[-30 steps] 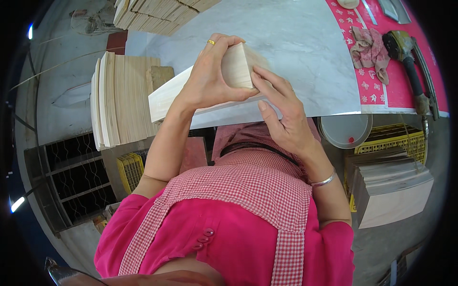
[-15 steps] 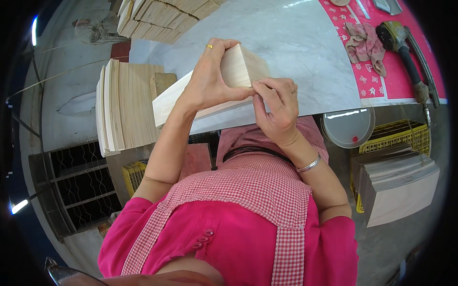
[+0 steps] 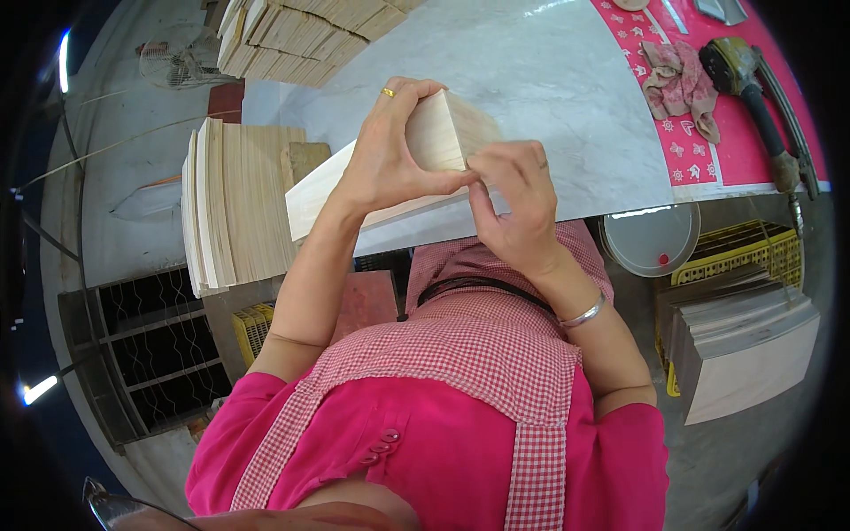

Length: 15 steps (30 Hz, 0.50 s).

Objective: Assembling a wooden box by applying glue, using a nail gun, and hammering pieces together.

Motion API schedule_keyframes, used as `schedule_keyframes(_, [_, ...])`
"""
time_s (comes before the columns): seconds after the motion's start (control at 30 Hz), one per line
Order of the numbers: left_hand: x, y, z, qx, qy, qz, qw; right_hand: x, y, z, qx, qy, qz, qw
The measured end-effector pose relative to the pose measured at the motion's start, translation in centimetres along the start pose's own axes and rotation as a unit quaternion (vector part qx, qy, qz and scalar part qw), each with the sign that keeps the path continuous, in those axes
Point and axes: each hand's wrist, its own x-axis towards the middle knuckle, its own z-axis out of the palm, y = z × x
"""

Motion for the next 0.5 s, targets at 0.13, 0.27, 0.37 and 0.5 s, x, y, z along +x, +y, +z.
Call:
schedule_keyframes(0.13, [-0.1,0.0,0.1,-0.017,0.001,-0.008,1.000,3.6,-1.5,-0.3,0.106,-0.086,0.077,0.988])
schedule_keyframes(0.27, [-0.1,0.0,0.2,-0.027,0.005,-0.010,1.000,3.7,-0.8,0.0,0.098,-0.133,0.056,0.985])
schedule_keyframes(0.37, [-0.2,0.0,0.1,-0.022,0.001,-0.021,1.000,3.4,-2.7,-1.3,0.093,-0.146,0.079,0.982])
schedule_keyframes(0.5, [-0.1,0.0,0.1,-0.015,0.002,-0.017,1.000,2.0,-4.2,-2.8,0.091,-0.155,0.095,0.979])
